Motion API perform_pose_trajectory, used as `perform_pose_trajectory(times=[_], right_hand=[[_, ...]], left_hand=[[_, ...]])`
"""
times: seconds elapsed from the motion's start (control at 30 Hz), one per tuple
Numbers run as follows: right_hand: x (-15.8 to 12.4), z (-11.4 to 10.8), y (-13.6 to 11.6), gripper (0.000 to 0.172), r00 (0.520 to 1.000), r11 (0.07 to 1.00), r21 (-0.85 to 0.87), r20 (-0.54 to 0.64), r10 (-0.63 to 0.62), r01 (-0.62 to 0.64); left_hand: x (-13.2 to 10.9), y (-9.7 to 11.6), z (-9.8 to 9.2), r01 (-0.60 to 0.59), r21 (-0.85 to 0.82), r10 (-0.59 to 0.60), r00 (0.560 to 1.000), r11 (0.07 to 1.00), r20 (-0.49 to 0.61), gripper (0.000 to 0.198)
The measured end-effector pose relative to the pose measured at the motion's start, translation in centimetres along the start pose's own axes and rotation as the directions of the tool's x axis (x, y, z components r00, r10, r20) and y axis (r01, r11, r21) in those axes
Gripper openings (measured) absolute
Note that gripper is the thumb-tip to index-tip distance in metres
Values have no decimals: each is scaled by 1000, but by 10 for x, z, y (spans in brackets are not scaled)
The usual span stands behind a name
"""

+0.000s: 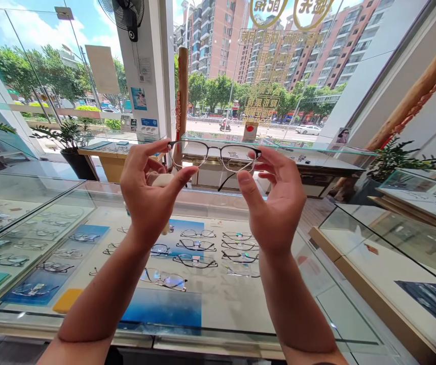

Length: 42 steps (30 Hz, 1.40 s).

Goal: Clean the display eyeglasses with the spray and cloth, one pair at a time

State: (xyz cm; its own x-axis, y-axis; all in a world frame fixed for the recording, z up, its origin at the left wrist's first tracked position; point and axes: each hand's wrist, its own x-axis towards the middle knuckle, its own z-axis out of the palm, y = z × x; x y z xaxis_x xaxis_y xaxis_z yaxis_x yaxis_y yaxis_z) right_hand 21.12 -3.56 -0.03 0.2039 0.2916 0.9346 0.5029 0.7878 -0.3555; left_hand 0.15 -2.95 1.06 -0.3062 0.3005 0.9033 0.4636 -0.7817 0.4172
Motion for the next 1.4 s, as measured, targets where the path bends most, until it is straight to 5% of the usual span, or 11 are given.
perform_pose_trajectory(times=[0.2,0.67,1.1,1.4], right_hand=[[-2,7,4,48,997,974,218,61,46,-59],[-3,9,4,50,997,953,296,53,54,-67],[-8,13,3,55,983,986,-2,-73,-167,167],[-9,10,-2,57,974,973,-87,-59,-219,213]], left_hand=[[-2,-1,2,-35,12,36,999,999,-38,58],[-5,-6,4,-136,-20,133,988,991,-83,66],[-4,-26,14,-139,-75,137,990,987,-30,69],[-5,-31,18,-140,-103,139,990,985,-17,68]])
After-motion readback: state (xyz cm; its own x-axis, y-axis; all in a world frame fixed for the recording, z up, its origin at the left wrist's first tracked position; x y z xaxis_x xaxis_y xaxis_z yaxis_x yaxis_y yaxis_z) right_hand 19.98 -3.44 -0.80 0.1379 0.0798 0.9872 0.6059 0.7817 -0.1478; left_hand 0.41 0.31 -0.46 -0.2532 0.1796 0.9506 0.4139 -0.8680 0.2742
